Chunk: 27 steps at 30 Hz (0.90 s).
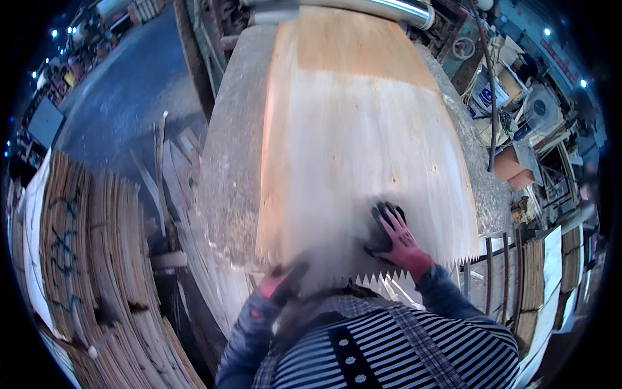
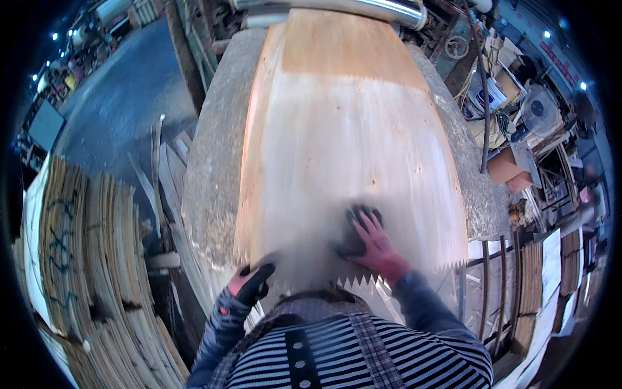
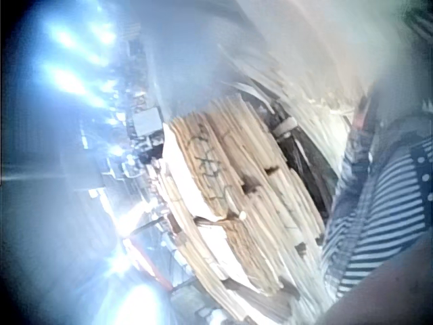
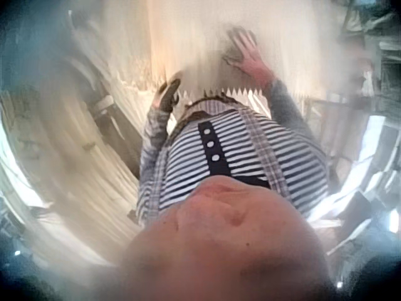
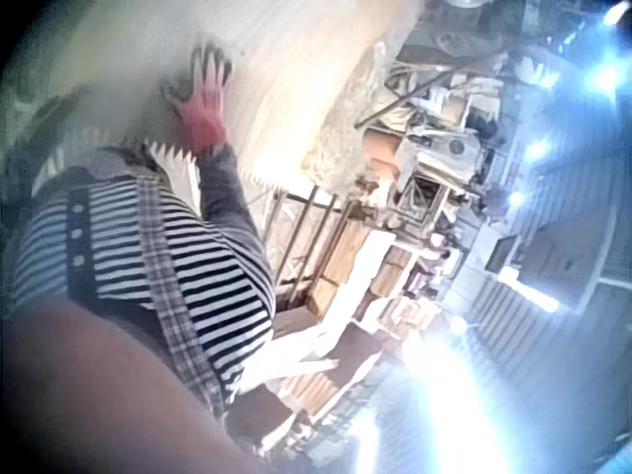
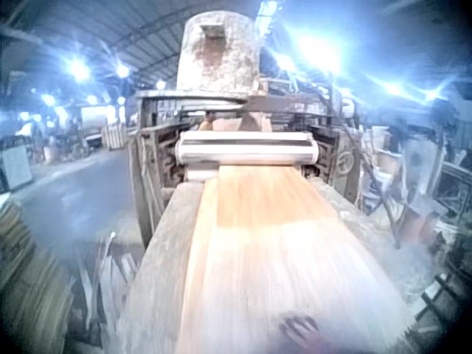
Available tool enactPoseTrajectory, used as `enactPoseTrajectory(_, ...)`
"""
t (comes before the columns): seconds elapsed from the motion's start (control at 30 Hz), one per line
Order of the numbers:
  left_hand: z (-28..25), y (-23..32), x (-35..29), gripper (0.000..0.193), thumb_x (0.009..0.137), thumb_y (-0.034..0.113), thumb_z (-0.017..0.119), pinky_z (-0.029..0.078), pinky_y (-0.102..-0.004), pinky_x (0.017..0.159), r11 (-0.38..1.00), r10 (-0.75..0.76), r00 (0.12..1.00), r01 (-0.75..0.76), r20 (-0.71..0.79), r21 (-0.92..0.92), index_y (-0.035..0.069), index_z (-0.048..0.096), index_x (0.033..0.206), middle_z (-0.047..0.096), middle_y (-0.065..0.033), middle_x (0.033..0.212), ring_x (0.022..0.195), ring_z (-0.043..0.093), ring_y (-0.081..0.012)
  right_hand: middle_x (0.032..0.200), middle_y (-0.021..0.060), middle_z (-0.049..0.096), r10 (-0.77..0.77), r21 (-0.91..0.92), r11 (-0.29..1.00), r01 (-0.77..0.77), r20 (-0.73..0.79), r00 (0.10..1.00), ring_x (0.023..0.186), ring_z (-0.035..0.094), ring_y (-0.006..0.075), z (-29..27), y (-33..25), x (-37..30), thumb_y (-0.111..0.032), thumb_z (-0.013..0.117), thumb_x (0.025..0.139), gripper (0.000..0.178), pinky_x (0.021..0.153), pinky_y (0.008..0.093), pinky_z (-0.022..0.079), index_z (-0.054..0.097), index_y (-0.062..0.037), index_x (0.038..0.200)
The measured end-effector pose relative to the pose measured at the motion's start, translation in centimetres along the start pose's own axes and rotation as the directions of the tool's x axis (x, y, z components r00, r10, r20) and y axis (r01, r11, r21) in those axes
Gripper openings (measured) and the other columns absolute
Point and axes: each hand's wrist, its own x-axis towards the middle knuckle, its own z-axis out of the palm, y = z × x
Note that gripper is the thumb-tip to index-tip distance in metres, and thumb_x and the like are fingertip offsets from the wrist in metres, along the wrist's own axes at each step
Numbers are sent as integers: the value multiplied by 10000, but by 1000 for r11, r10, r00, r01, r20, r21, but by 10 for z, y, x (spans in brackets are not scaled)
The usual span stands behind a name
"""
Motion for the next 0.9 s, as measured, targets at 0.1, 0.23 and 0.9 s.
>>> enactPoseTrajectory(0.1,45,40,-21,244,827,186,504,358,-202,433,978,127,975,-154,180,142,0,545,980,509,-8,604,485,466,-76,1300,223,235,66,113,992,-65,-6,998,1215,192,383,24,7,-95,-402,671,616,854,1004,459,136,269,4,1251)
enactPoseTrajectory(0.23,81,29,-36,343,790,263,557,460,-277,627,903,265,879,-370,397,217,-4,527,1003,579,-129,775,705,572,-185,1268,250,277,188,-2,980,-197,-299,936,1170,271,412,23,-19,-161,-274,677,595,787,960,468,238,298,-6,1231)
enactPoseTrajectory(0.9,-67,-30,52,536,783,285,509,395,-377,846,421,669,699,-75,-253,904,34,341,1226,474,-205,1122,1001,474,-349,1081,85,506,-31,-246,968,-52,-322,946,1003,466,275,-36,-1,36,-330,543,727,416,874,392,350,507,-131,1091)
